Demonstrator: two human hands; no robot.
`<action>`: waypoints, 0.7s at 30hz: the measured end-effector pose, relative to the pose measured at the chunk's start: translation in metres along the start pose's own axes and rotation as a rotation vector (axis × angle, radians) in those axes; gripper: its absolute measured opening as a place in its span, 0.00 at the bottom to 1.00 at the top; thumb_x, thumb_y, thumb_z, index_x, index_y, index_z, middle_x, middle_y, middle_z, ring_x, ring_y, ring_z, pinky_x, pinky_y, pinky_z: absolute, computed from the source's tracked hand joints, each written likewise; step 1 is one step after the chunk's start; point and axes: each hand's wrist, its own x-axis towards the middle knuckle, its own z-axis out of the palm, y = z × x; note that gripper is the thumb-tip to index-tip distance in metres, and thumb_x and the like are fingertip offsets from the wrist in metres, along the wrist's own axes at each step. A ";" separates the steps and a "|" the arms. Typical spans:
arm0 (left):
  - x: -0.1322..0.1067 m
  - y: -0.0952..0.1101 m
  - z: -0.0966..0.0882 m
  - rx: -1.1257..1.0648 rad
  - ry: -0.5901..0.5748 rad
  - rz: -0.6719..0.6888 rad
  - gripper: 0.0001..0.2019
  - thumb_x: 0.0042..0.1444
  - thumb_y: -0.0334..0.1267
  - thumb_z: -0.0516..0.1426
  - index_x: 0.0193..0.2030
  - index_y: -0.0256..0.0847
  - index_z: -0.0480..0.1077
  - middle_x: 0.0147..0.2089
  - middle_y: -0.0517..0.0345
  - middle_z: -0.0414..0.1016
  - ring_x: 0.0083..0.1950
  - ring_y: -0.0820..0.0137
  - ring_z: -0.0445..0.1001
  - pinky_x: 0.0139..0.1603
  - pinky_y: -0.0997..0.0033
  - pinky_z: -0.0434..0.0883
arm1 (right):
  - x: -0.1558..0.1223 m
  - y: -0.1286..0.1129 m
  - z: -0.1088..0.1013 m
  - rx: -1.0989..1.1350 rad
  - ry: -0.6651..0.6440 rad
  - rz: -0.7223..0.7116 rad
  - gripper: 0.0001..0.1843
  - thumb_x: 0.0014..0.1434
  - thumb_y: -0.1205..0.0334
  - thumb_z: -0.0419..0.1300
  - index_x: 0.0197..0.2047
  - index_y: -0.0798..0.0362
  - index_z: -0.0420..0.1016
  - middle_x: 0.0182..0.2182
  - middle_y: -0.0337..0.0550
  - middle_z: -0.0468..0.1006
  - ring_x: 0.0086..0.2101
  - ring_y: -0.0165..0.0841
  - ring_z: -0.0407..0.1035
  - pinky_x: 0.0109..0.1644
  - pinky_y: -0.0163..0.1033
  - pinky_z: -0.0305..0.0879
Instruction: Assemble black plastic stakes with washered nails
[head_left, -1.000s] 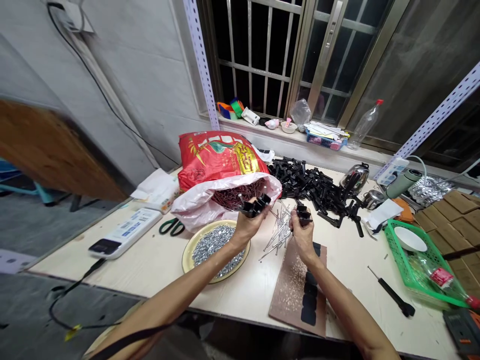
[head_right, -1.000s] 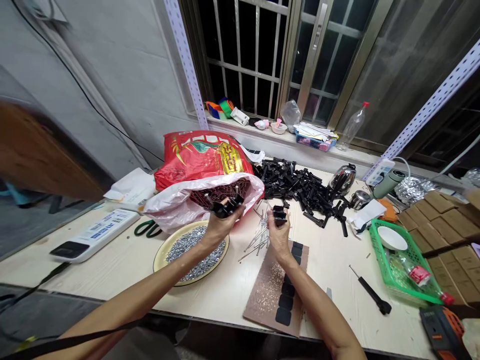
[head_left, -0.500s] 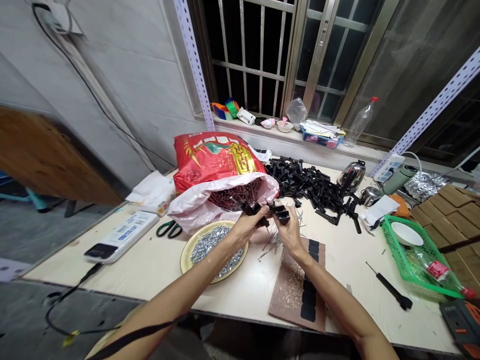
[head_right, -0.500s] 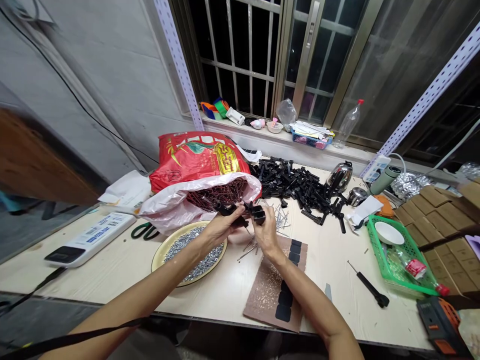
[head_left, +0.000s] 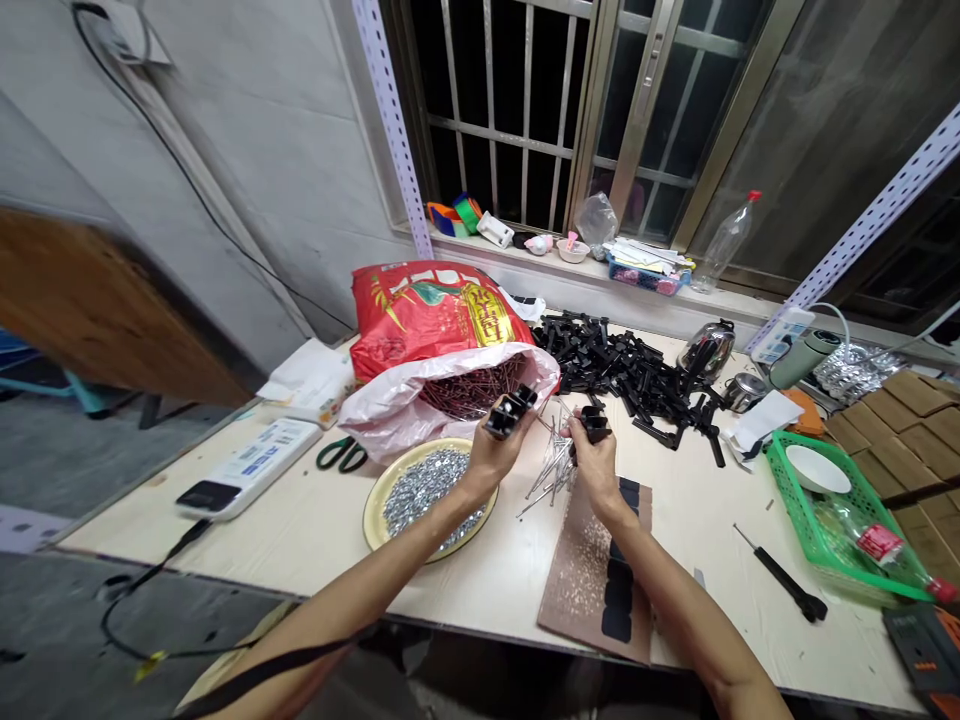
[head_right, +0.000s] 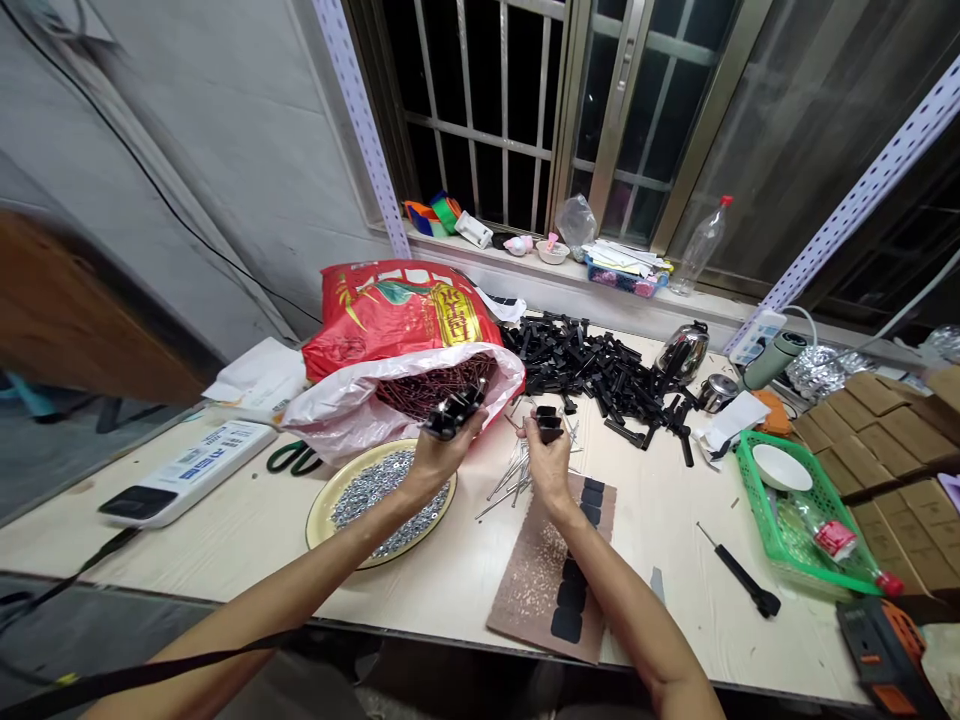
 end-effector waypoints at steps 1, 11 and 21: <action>-0.002 0.000 0.000 0.067 -0.012 0.080 0.14 0.42 0.47 0.66 0.27 0.41 0.70 0.25 0.60 0.73 0.29 0.68 0.72 0.34 0.69 0.69 | 0.000 -0.001 -0.001 0.009 0.008 -0.013 0.21 0.45 0.46 0.64 0.37 0.54 0.72 0.28 0.39 0.78 0.28 0.33 0.73 0.38 0.40 0.69; 0.011 0.013 0.002 0.055 0.034 0.052 0.19 0.41 0.53 0.63 0.18 0.41 0.66 0.17 0.62 0.67 0.21 0.72 0.64 0.25 0.71 0.64 | -0.004 -0.003 -0.012 0.057 0.034 -0.026 0.24 0.43 0.42 0.65 0.35 0.53 0.69 0.26 0.38 0.75 0.25 0.30 0.69 0.30 0.37 0.68; 0.010 0.022 0.005 -0.042 0.056 -0.068 0.17 0.37 0.47 0.67 0.15 0.41 0.66 0.14 0.63 0.64 0.17 0.75 0.60 0.20 0.73 0.60 | -0.003 0.000 -0.013 0.011 0.042 -0.043 0.26 0.44 0.40 0.65 0.36 0.53 0.69 0.23 0.35 0.72 0.23 0.29 0.66 0.28 0.35 0.64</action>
